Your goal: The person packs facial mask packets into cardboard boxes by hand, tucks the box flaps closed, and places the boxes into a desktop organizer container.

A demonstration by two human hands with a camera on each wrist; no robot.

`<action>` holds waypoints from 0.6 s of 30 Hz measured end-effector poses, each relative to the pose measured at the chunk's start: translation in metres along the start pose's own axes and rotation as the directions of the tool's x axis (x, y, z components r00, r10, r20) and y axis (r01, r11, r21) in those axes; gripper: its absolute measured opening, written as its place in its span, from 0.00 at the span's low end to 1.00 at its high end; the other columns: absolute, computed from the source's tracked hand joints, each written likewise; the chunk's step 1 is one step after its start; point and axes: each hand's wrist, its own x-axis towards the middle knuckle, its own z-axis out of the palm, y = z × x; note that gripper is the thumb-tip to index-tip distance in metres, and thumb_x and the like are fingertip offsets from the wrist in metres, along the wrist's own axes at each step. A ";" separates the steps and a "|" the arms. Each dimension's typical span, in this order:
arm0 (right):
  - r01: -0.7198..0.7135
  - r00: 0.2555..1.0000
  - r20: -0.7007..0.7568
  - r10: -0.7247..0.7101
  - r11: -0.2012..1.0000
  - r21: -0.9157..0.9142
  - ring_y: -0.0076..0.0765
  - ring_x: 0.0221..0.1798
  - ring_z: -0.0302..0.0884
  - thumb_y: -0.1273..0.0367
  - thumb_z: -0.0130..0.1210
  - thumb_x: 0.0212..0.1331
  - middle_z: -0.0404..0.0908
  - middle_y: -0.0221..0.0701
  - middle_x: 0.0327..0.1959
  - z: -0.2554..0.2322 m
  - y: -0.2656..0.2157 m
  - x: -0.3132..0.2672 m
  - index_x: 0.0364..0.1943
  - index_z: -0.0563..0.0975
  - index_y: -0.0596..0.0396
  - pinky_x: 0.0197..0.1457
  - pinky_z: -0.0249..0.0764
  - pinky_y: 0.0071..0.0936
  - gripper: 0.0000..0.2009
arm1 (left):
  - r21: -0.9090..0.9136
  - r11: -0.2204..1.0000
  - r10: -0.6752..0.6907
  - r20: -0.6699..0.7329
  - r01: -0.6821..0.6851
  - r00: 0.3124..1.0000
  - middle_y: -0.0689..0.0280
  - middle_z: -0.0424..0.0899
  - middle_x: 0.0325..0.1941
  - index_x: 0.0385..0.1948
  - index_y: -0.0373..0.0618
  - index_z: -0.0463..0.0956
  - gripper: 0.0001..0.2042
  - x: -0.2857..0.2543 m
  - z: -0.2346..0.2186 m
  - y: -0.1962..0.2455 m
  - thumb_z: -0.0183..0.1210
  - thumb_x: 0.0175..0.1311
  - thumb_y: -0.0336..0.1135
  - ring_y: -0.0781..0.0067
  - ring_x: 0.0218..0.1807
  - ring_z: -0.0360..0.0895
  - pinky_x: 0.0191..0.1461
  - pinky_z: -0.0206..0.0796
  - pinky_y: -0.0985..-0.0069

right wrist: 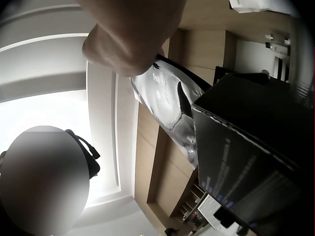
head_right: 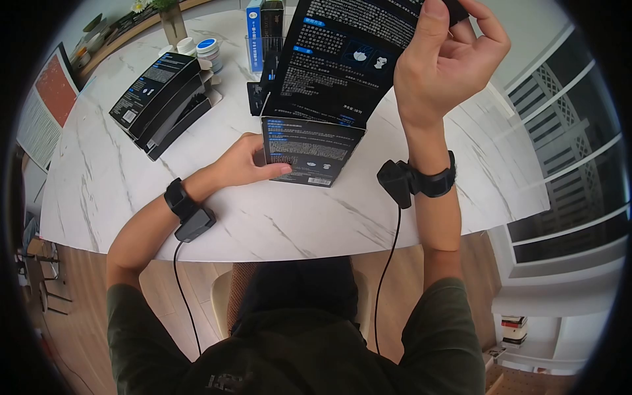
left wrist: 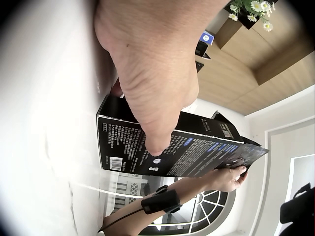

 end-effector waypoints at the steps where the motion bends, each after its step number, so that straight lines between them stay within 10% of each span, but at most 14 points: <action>1: 0.020 0.999 0.042 -0.019 0.999 -0.026 0.17 0.28 0.75 0.75 0.55 0.58 0.78 0.42 0.33 -0.001 0.001 0.000 0.45 0.63 0.65 0.27 0.65 0.06 0.15 | 0.000 1.000 0.000 -0.001 0.000 1.000 0.57 0.82 0.31 0.38 0.35 0.76 0.18 0.000 0.000 0.000 0.64 0.53 0.42 0.70 0.33 0.79 0.38 0.68 0.77; 11: 0.106 0.883 0.464 -0.069 0.993 -0.054 0.19 0.35 0.76 0.79 0.56 0.55 0.78 0.36 0.42 0.003 -0.010 -0.018 0.43 0.72 0.64 0.36 0.73 0.13 0.11 | -0.013 1.000 -0.009 0.011 0.009 1.000 0.56 0.83 0.32 0.39 0.35 0.76 0.18 0.001 -0.001 0.005 0.63 0.54 0.41 0.69 0.33 0.79 0.41 0.69 0.76; 18: 0.051 0.889 0.453 -0.067 0.998 0.047 0.20 0.34 0.77 0.80 0.54 0.56 0.79 0.35 0.39 0.007 -0.009 -0.019 0.44 0.71 0.65 0.36 0.74 0.12 0.11 | 0.006 0.999 -0.032 0.015 0.032 0.999 0.56 0.83 0.32 0.39 0.34 0.75 0.19 0.000 -0.001 0.001 0.64 0.54 0.41 0.68 0.33 0.79 0.41 0.69 0.75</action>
